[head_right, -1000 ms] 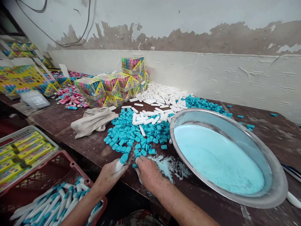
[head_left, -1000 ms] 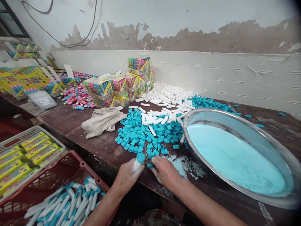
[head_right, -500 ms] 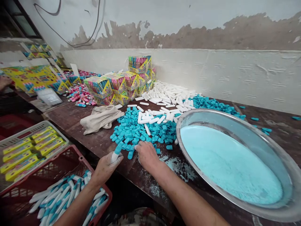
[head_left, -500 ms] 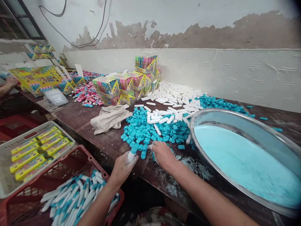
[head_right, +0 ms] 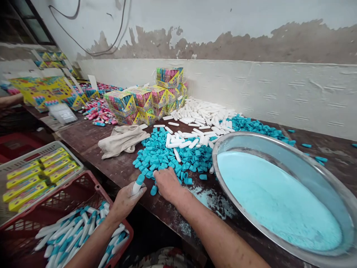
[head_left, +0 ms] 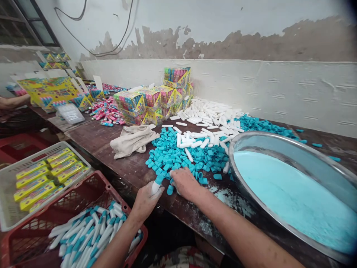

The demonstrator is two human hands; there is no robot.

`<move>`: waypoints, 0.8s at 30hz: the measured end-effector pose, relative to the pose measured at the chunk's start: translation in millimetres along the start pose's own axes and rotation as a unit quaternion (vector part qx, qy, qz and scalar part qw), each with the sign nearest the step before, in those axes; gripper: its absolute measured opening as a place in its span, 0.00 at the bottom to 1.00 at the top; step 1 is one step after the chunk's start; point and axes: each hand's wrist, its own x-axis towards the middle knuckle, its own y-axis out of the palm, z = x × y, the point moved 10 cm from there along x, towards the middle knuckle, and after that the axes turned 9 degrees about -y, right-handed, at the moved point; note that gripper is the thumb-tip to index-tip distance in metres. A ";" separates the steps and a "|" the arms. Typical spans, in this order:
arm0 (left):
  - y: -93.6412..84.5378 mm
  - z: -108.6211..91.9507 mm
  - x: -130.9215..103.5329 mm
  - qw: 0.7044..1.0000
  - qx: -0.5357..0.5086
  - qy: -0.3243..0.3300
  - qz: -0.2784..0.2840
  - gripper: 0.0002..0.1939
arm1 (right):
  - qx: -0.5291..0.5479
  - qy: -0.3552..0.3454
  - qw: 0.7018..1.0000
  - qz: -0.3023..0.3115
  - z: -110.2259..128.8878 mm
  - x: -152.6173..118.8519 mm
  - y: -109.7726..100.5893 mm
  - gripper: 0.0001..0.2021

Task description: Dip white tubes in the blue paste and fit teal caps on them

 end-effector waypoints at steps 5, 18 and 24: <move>5.3 1.2 -0.1 1.000 -0.010 0.001 0.015 0.15 | -0.009 0.072 0.997 -0.026 -30.5 -18.1 -11.0 0.08; 9.0 -14.6 -2.6 0.999 -0.018 0.017 0.028 0.13 | 0.016 0.128 0.992 -0.002 -105.8 -23.2 -3.8 0.12; 11.0 -9.7 -3.5 0.999 -0.022 0.015 0.030 0.14 | 0.045 0.104 0.994 -0.003 -110.5 -22.4 4.2 0.12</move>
